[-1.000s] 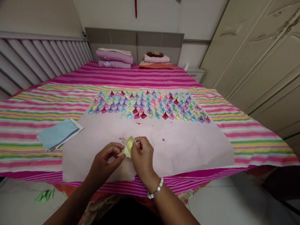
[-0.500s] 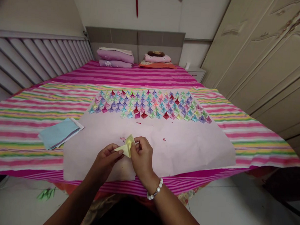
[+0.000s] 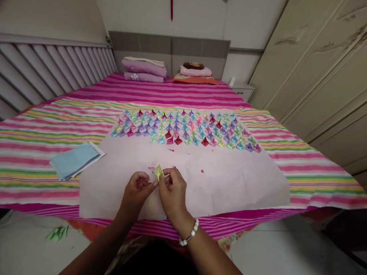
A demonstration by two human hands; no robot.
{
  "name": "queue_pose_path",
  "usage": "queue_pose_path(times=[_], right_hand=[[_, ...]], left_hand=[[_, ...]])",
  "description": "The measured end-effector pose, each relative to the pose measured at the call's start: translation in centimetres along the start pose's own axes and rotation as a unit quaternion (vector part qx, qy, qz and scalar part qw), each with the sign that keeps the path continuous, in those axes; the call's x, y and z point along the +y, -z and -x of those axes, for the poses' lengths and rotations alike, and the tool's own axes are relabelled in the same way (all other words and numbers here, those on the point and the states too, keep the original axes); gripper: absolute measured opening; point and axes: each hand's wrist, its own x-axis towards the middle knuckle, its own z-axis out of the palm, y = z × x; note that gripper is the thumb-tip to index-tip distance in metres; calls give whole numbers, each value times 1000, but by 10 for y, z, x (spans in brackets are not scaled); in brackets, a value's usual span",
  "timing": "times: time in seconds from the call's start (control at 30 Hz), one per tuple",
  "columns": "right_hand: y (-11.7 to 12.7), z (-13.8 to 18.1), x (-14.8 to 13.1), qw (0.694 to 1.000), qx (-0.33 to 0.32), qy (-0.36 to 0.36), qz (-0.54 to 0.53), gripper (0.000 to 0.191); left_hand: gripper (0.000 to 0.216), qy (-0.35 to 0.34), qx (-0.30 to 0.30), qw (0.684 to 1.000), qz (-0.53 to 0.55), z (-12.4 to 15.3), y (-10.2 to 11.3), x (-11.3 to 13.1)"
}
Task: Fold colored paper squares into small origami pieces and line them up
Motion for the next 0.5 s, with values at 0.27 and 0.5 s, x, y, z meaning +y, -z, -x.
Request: queue_pose_path(times=[0.27, 0.5], right_hand=[[-1, 3, -1, 998, -22, 46, 26, 8], [-1, 4, -1, 998, -38, 51, 31, 12]], left_hand=[[23, -31, -65, 997, -13, 9, -3, 8], [25, -92, -42, 977, -190, 3, 3, 14]])
